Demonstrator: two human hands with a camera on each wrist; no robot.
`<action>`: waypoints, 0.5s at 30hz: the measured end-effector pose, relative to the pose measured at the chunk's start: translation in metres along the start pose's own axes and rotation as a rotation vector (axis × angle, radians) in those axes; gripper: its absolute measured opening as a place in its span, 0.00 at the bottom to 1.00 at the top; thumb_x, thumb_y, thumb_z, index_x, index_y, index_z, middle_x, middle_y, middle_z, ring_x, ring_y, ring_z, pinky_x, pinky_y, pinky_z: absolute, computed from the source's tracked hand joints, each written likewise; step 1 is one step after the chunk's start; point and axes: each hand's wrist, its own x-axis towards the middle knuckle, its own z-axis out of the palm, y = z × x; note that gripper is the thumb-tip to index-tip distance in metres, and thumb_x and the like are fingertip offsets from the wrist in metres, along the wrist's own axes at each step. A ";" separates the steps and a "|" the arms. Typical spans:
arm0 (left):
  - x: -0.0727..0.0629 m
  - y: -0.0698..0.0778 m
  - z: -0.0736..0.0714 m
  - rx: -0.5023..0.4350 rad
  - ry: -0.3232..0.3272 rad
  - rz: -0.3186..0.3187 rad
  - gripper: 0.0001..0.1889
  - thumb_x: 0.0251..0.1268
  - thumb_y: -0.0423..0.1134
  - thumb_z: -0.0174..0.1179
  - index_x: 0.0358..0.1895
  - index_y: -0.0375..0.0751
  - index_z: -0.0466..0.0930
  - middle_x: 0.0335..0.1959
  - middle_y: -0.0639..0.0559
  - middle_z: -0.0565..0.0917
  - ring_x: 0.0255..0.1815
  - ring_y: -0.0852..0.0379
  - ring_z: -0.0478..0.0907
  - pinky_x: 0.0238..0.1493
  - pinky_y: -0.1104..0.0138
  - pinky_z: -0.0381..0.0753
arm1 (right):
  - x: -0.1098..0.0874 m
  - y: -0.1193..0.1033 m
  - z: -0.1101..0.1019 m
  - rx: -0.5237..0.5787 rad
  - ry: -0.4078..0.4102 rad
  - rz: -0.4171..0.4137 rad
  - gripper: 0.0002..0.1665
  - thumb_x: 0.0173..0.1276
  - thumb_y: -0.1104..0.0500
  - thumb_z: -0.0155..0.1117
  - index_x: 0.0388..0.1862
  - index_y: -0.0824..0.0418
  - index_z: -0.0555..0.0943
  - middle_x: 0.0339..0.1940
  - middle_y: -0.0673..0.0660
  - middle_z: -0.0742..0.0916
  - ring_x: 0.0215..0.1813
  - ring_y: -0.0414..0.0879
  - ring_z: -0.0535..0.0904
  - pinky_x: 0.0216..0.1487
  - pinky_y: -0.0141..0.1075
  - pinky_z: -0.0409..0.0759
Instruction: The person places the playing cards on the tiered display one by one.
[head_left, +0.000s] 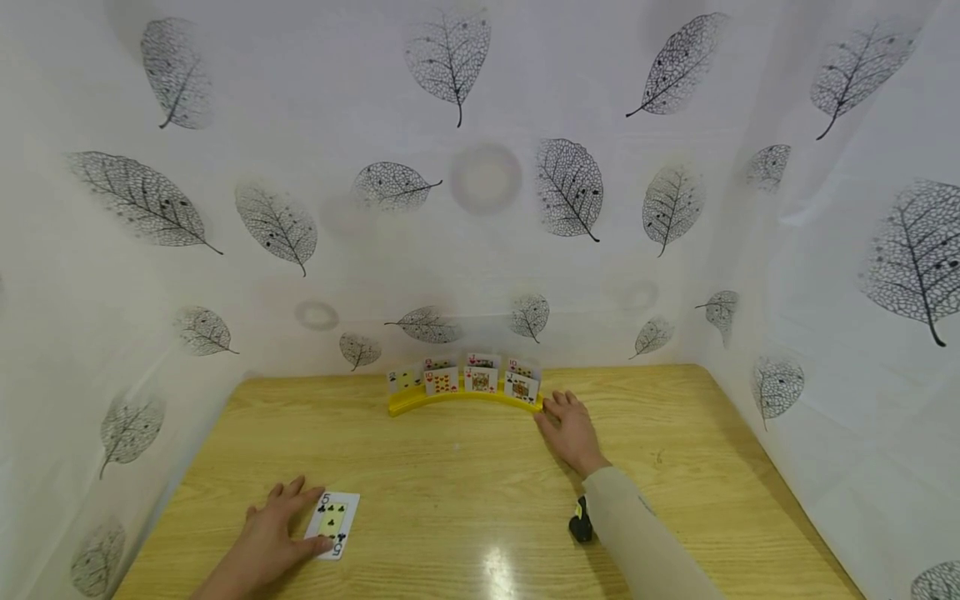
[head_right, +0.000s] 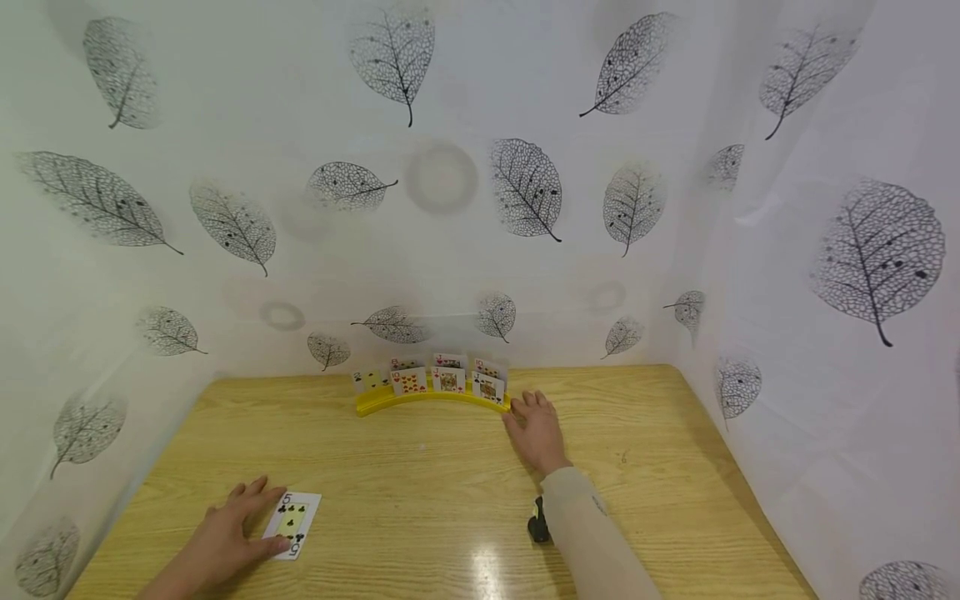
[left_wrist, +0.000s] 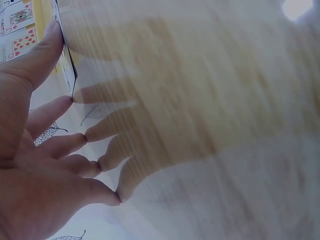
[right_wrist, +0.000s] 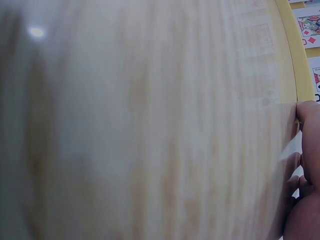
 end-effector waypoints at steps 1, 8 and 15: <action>0.000 0.000 0.000 -0.001 -0.004 -0.003 0.45 0.52 0.57 0.80 0.71 0.35 0.76 0.76 0.17 0.63 0.73 0.07 0.52 0.58 0.10 0.50 | 0.000 0.000 0.000 -0.002 -0.001 0.002 0.32 0.80 0.48 0.61 0.72 0.70 0.76 0.78 0.72 0.73 0.83 0.72 0.59 0.84 0.66 0.55; 0.001 0.002 0.000 -0.001 0.002 -0.015 0.45 0.51 0.56 0.81 0.70 0.35 0.76 0.76 0.17 0.63 0.73 0.07 0.52 0.58 0.10 0.50 | 0.000 0.002 0.000 0.008 -0.003 0.011 0.32 0.81 0.47 0.61 0.72 0.69 0.76 0.78 0.72 0.73 0.84 0.72 0.58 0.83 0.67 0.56; -0.003 0.003 0.006 -0.043 0.088 -0.004 0.47 0.47 0.53 0.83 0.69 0.35 0.71 0.73 0.22 0.71 0.70 0.16 0.69 0.58 0.11 0.50 | 0.000 0.003 0.000 0.018 0.003 0.001 0.32 0.81 0.48 0.61 0.71 0.70 0.77 0.78 0.72 0.73 0.83 0.72 0.58 0.83 0.67 0.56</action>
